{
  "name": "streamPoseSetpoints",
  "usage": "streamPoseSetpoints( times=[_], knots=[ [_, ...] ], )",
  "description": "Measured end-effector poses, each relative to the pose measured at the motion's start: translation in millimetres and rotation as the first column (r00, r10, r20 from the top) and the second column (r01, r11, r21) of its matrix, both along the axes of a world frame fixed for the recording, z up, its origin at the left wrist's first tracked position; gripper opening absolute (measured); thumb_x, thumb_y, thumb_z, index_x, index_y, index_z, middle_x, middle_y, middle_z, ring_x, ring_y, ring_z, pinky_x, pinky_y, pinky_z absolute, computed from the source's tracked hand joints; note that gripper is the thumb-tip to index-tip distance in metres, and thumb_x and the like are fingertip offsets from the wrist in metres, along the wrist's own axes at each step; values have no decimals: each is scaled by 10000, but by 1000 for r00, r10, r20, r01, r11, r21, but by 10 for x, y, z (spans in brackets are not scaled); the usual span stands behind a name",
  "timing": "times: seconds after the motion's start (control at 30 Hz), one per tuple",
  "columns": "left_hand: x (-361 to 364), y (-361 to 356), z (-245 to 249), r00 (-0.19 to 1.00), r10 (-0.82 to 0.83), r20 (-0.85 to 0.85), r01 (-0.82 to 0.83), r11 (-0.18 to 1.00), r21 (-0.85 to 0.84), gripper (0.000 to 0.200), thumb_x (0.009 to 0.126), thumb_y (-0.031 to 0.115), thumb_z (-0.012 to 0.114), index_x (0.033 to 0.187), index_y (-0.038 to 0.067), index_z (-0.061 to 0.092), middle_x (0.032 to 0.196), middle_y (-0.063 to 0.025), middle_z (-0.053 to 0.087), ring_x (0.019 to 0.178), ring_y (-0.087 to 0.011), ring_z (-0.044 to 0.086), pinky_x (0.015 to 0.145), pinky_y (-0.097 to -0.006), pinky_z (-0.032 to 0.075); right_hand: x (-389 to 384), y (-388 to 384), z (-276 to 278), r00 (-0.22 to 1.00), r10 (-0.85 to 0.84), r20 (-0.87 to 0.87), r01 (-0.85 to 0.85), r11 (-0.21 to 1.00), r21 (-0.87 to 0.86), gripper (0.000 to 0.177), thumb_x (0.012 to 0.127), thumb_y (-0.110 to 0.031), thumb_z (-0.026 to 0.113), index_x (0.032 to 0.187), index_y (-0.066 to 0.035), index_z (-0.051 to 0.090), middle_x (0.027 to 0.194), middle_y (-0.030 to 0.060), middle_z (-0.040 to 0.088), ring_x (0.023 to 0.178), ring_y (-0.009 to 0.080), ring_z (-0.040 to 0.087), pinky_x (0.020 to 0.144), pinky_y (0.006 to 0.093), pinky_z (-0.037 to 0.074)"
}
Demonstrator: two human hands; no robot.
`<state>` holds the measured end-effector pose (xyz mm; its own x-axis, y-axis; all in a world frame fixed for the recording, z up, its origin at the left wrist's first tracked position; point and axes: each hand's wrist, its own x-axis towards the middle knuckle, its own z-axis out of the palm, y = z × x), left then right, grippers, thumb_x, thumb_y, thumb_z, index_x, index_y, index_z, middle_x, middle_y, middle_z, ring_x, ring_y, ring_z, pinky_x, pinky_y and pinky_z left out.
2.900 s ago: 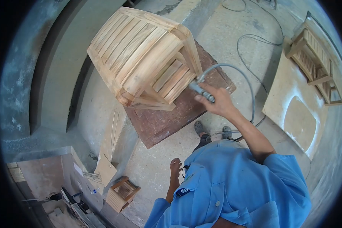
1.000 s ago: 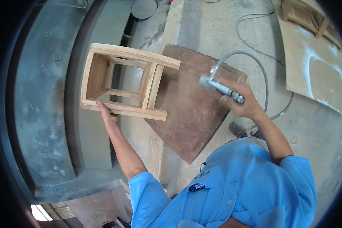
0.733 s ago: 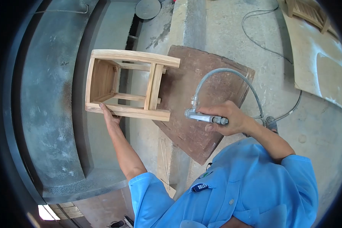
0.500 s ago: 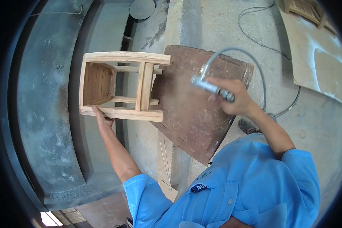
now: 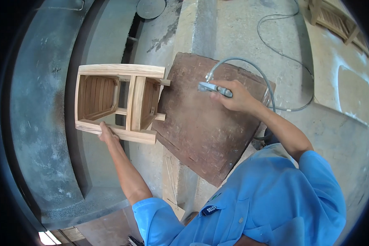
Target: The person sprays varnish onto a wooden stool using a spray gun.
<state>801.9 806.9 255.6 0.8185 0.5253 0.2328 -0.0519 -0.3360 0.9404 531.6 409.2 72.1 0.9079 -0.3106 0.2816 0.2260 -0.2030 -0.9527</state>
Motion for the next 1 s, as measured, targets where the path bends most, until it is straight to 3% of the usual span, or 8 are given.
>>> streamPoseSetpoints(
  times=[0.1, 0.2, 0.27, 0.4, 0.47, 0.6, 0.8, 1.0],
  knots=[
    [-38, 65, -14, 998, -46, -32, 45, 999, -12, 648, 782, 163, 678, 1313, -69, 389, 1189, -171, 533, 1003, -281, 579, 856, -414, 516, 587, -142, -175, 1000, -15, 16, 14, 1000, 25, 391, 870, -275, 694, 1183, -44, 654, 813, 139, 685, 691, 198, 634, 653, 327, 489],
    [-159, 11, -9, 998, -50, -39, 51, 998, 21, 648, 796, 197, 658, 1342, -23, 388, 1203, -145, 521, 1052, -265, 549, 897, -406, 486, 1161, -225, -256, 995, 58, -84, -48, 991, 126, 396, 886, -333, 669, 1162, -49, 667, 841, 158, 690, 733, 239, 652, 688, 357, 498],
    [-222, -121, 19, 998, -14, -56, 17, 999, 49, 643, 804, 217, 648, 1350, -4, 390, 1209, -134, 512, 1076, -258, 534, 917, -402, 470, 1557, -221, -387, 996, 44, -81, -37, 996, 87, 412, 872, -442, 653, 1161, -151, 688, 839, 141, 697, 793, 312, 669, 759, 405, 509],
    [-333, -164, 4, 998, 10, -57, -4, 993, 120, 650, 812, 247, 632, 1357, -3, 380, 1181, -129, 489, 1065, -249, 519, 916, -393, 449, 1945, -235, -599, 959, 172, -224, -167, 985, 44, 418, 871, -464, 647, 1150, -155, 695, 839, 144, 699, 804, 311, 676, 762, 410, 512],
    [-370, -185, 8, 997, 12, -76, -2, 992, 127, 656, 812, 254, 631, 1361, 1, 375, 1161, -125, 486, 1046, -244, 520, 902, -389, 450, 2044, -249, -790, 974, 94, -204, -94, 995, 11, 395, 875, -468, 638, 1127, -171, 705, 847, 150, 699, 804, 333, 671, 764, 420, 511],
    [-492, -207, -87, 996, 70, -48, -62, 987, 150, 402, 846, 249, 624, 1163, 57, 468, 983, -55, 497, 904, -182, 532, 779, -363, 483, 2403, -594, -544, 948, 135, -287, -96, 985, 144, 378, 874, -456, 641, 1087, -152, 715, 882, 162, 698, 814, 359, 660, 770, 432, 509],
    [-883, -459, -341, 984, 180, -20, -175, 974, 141, 406, 859, 235, 607, 1194, 59, 459, 1004, -65, 510, 918, -181, 541, 778, -344, 487, 3342, -730, 526, 937, 345, 50, -341, 877, 339, 389, 877, -454, 638, 937, -77, 712, 749, 166, 660, 742, 311, 660, 670, 420, 495],
    [-1124, -836, -519, 960, 277, 32, -278, 949, 151, 472, 873, 255, 590, 1261, 45, 425, 1058, -95, 529, 937, -208, 557, 784, -357, 493, 3889, -249, 520, 913, 403, 65, -408, 895, 179, 454, 852, -508, 638, 1003, -87, 712, 828, 156, 690, 801, 315, 671, 720, 407, 518]
  ],
)
